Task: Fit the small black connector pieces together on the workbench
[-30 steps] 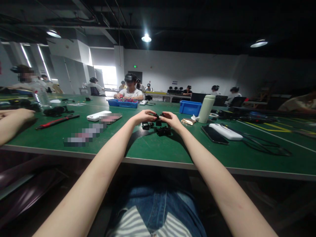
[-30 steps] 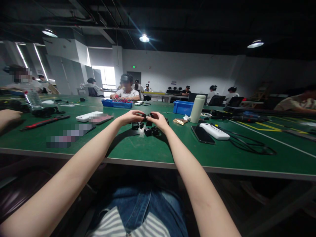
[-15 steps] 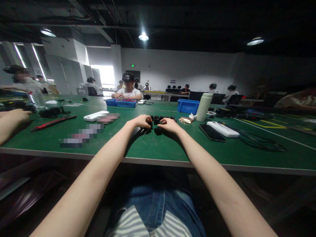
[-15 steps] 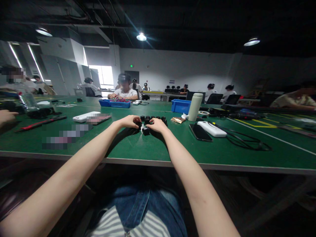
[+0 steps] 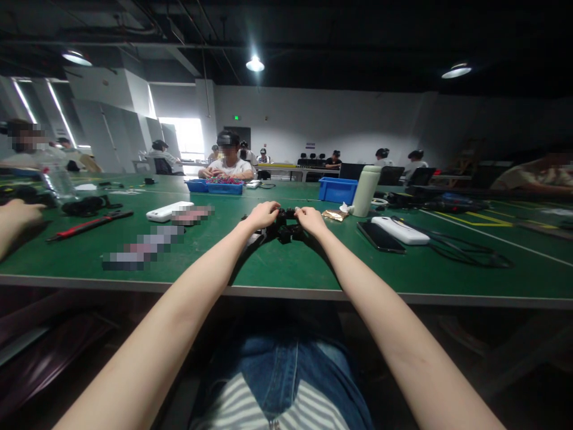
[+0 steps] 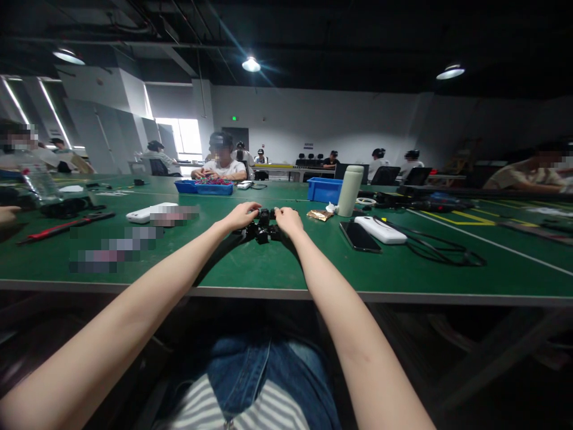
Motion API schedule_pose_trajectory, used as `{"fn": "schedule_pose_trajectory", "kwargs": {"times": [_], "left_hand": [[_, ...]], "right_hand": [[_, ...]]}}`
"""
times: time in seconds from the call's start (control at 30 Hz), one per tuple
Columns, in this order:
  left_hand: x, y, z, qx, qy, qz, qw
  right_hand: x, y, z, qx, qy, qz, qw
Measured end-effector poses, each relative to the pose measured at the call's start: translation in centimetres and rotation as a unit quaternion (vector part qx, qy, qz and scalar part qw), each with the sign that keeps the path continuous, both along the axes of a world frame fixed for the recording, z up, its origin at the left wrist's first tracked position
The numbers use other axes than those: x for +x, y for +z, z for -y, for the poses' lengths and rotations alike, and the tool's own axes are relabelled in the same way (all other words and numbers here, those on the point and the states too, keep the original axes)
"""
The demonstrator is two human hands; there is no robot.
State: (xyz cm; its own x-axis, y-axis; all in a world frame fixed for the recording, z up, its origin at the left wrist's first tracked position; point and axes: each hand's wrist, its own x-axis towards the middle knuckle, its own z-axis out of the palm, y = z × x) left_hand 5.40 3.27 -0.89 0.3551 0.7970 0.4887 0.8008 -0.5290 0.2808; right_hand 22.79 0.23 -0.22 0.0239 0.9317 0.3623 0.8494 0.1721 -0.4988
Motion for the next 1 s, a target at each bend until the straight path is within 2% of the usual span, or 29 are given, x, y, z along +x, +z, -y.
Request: {"fn": "schedule_pose_trajectory", "kwargs": {"times": [0.1,0.3,0.47,0.57,0.87,0.93,1.0], "left_hand": [[1.3,-0.6,-0.6,-0.007,0.027,0.002,1.000],[1.9,-0.9,-0.2,-0.077,0.003,-0.053,0.996],[1.8,-0.4,0.8,-0.037,0.049,-0.068,0.996],[1.9,-0.4,0.9,-0.018,0.054,-0.071,0.996],[1.5,-0.7,0.8,-0.035,0.041,-0.002,0.999],[1.3,-0.5,0.8,-0.015,0.042,0.039,0.998],[1.1,-0.2,0.8,-0.004,0.040,0.122,0.992]], "right_hand": [[0.2,-0.1,-0.2,0.001,-0.022,-0.023,0.999],[-0.1,-0.1,0.1,-0.004,-0.017,-0.026,0.999],[-0.2,-0.2,0.1,-0.007,-0.015,-0.029,0.999],[-0.2,-0.3,0.0,-0.007,-0.012,-0.027,1.000],[-0.3,-0.2,0.2,0.026,0.000,-0.044,0.999],[-0.2,-0.2,0.2,0.047,0.009,-0.067,0.997],[-0.2,-0.1,0.1,0.070,0.021,-0.103,0.992]]}}
